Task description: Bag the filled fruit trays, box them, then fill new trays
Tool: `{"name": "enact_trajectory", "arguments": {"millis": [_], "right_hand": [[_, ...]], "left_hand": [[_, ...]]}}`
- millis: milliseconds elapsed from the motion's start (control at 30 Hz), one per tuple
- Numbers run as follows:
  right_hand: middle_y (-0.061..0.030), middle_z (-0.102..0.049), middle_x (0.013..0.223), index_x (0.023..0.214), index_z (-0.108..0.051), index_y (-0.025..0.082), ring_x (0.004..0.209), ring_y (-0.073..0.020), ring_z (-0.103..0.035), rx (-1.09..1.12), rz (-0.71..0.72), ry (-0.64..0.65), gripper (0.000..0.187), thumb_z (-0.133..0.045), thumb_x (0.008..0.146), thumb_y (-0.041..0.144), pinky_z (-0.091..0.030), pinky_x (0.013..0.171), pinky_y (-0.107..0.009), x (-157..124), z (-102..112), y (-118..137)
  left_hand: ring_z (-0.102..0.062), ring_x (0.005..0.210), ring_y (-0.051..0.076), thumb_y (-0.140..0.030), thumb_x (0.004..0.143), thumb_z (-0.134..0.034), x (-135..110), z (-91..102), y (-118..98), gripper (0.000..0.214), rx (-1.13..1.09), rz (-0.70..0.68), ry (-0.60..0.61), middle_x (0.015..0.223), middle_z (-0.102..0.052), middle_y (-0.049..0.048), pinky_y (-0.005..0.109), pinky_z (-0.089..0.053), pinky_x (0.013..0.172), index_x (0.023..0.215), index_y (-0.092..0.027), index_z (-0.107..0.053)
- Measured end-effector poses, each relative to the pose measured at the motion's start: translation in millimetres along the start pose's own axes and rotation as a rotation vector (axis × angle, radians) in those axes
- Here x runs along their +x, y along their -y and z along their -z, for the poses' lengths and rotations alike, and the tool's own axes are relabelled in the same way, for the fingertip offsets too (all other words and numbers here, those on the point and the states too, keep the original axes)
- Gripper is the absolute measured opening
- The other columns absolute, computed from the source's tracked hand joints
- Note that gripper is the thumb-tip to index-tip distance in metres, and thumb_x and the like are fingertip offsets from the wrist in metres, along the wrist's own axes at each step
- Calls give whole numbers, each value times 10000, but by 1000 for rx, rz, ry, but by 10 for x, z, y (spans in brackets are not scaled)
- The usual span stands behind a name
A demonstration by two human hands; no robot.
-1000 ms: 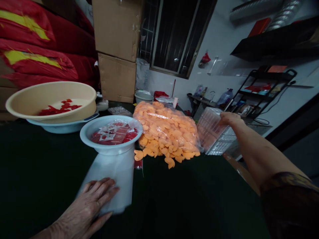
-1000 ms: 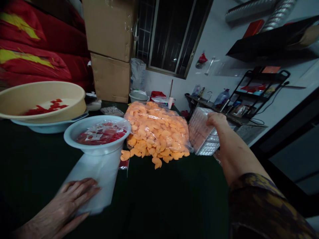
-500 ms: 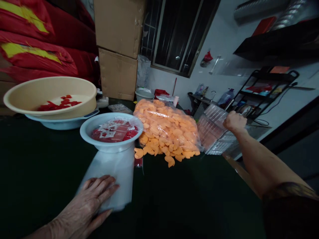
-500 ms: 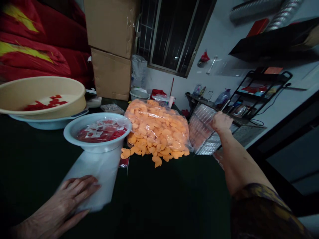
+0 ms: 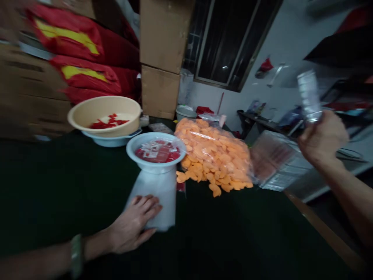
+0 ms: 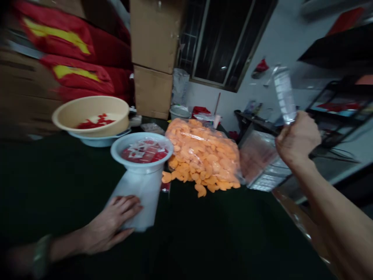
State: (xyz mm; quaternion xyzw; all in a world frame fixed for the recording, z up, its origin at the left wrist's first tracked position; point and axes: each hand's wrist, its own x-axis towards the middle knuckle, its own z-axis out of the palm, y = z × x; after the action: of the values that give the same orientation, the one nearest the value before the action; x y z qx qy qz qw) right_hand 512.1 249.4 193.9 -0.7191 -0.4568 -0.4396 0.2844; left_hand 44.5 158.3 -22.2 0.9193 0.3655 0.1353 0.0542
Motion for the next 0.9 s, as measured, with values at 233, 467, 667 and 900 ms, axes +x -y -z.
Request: {"name": "enact_trajectory", "arguments": {"millis": [233,467,667,900], "right_hand": [[-39,-599,815,957,-566,184,706,-158,-558,1278,-69,280,222,-510,782,309,-453,696,-304,-1277,1421,1602],[29,-535,523,655,-573,164,430,-87,-466,1905,-1062,1311,249,-748,548,304,-371,396,-204,-2228,2011,2331],[40,-524,466,690,-590,174,371,-79,-431,1953,-988,1703,233,-745,580,309,-300,350,-186,-2953,2373,3006],[41,-452,455,610,-530,191,409,-111,-417,1584,-288,1722,277,-625,658,447,-337,442,-250,-3236,2721,3603]], "left_hand": [[-454,1025,318,-488,669,-640,-1,54,7,601,-739,81,-188,1081,-564,134,484,-229,954,1169,-167,-548],[-520,1036,345,-766,727,-223,-460,746,-200,891,-1766,168,-434,1125,-546,197,502,-345,882,1277,-85,-391],[-452,1121,401,-776,558,-518,-1336,949,-280,1010,-2270,83,-598,1295,-423,209,585,-271,901,1354,-214,-256],[-434,1135,406,-749,545,-523,-2067,895,-111,990,-2178,123,-841,1271,-442,204,584,-258,916,1326,-182,-302]]}}
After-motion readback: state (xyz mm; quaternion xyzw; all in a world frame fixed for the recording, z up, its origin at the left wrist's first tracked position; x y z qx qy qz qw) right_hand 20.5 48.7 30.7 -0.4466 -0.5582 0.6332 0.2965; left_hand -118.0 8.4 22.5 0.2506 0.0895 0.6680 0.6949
